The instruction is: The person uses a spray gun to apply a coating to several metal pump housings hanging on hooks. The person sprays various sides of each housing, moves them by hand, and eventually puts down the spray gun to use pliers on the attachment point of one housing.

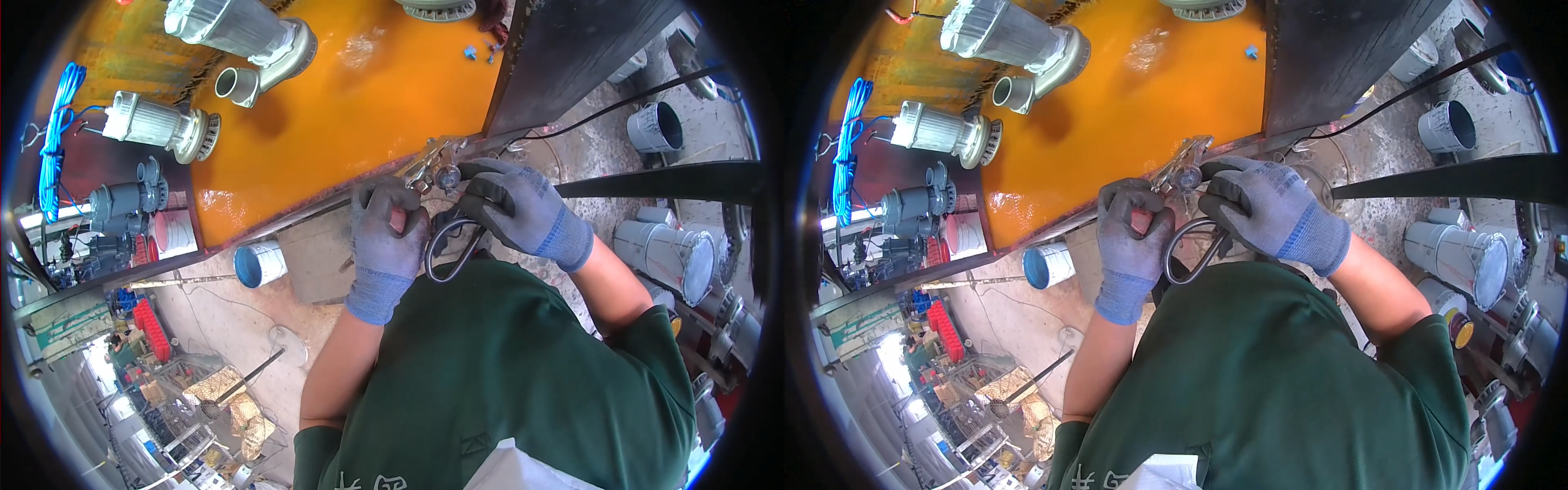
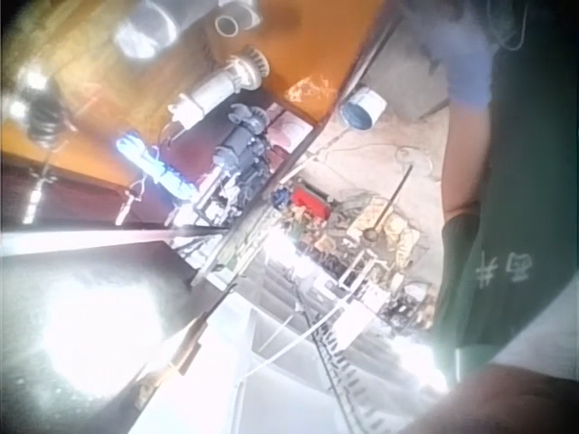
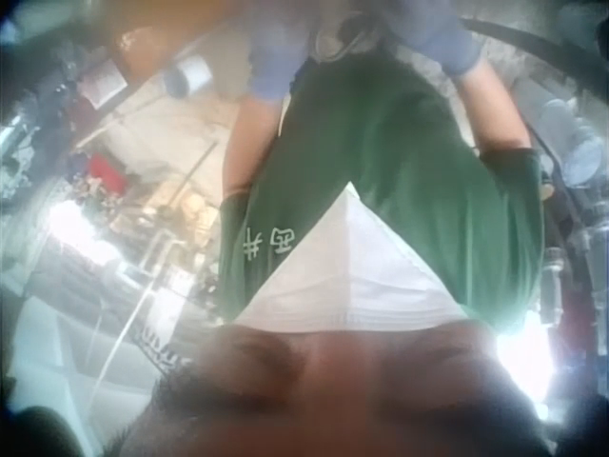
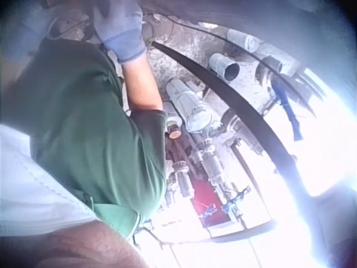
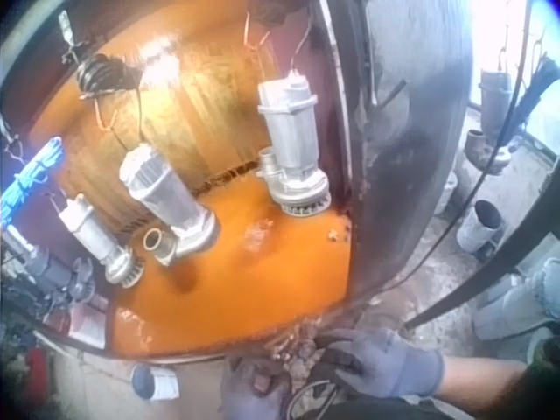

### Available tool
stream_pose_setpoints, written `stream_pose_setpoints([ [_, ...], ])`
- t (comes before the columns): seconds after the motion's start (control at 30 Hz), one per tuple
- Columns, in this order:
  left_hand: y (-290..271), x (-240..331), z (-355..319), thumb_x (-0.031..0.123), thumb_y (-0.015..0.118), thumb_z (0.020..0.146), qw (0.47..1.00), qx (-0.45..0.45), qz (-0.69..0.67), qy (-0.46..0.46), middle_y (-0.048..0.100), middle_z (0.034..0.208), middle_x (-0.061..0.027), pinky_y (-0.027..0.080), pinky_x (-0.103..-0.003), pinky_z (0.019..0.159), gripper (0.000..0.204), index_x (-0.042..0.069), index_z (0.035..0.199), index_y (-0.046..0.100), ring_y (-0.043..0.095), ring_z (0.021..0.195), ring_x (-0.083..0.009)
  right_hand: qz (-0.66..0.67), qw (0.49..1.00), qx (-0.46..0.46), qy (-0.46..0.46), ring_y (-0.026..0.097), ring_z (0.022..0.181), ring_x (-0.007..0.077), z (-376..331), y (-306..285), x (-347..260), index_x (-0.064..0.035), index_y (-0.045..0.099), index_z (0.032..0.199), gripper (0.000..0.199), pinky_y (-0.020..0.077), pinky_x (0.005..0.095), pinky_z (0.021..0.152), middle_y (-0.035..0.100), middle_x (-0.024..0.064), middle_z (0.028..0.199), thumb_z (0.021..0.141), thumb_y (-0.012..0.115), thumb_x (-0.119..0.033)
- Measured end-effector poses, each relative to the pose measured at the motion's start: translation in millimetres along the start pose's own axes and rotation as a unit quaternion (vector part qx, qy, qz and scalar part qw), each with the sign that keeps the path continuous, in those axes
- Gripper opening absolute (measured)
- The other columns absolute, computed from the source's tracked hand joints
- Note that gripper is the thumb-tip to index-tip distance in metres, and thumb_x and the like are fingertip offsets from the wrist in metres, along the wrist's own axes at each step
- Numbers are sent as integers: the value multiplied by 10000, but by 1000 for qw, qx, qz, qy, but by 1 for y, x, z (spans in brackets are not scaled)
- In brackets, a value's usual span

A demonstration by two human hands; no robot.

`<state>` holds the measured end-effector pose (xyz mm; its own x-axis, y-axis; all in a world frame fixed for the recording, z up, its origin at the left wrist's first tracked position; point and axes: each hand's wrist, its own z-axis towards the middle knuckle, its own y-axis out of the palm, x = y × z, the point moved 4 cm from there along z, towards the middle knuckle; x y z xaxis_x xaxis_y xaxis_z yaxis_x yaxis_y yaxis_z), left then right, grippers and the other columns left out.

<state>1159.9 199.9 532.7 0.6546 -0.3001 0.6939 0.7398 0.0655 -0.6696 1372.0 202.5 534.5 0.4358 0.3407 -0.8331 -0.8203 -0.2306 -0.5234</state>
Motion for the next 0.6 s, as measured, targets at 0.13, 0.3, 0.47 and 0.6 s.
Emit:
stream_pose_setpoints([
  [0.13, 1, 2, 0, -42, 780, 709, 1000, 2, -9, 2, 650, 1021, -129, 499, -439, 931, 239, 53, 880, 642, 595, 1042, -334, -18, 999, -9, -41, 684, 1049, 421, 2, -1, -1, 25, 705, 1188, 323, 557, 450, 900, 704, 235, 1153, 969, 695, -213],
  [0.3, 3, 5, -3, -71, 785, 698, 1000, -8, -10, -18, 633, 1015, -128, 499, -429, 927, 262, 42, 880, 634, 600, 1037, -332, -3, 999, -19, -33, 679, 1065, 419, 1, -1, 3, 26, 704, 1186, 322, 552, 451, 908, 701, 236, 1154, 973, 692, -215],
  [0.47, 3, 5, -4, -87, 786, 686, 1000, -22, 3, -13, 615, 1035, -135, 497, -424, 929, 280, 36, 887, 634, 600, 1032, -330, 1, 1000, 24, -8, 694, 989, 432, -3, 4, 7, 1, 711, 1143, 270, 556, 469, 840, 716, 226, 1056, 969, 703, -205],
  [0.6, 1, 8, -4, -91, 787, 688, 1000, -18, -7, -14, 602, 1037, -134, 495, -426, 917, 282, 35, 889, 636, 598, 1021, -326, -7, 999, 42, -22, 696, 952, 439, -4, 5, 5, -4, 712, 1123, 241, 552, 476, 799, 708, 237, 1005, 961, 714, -184],
])
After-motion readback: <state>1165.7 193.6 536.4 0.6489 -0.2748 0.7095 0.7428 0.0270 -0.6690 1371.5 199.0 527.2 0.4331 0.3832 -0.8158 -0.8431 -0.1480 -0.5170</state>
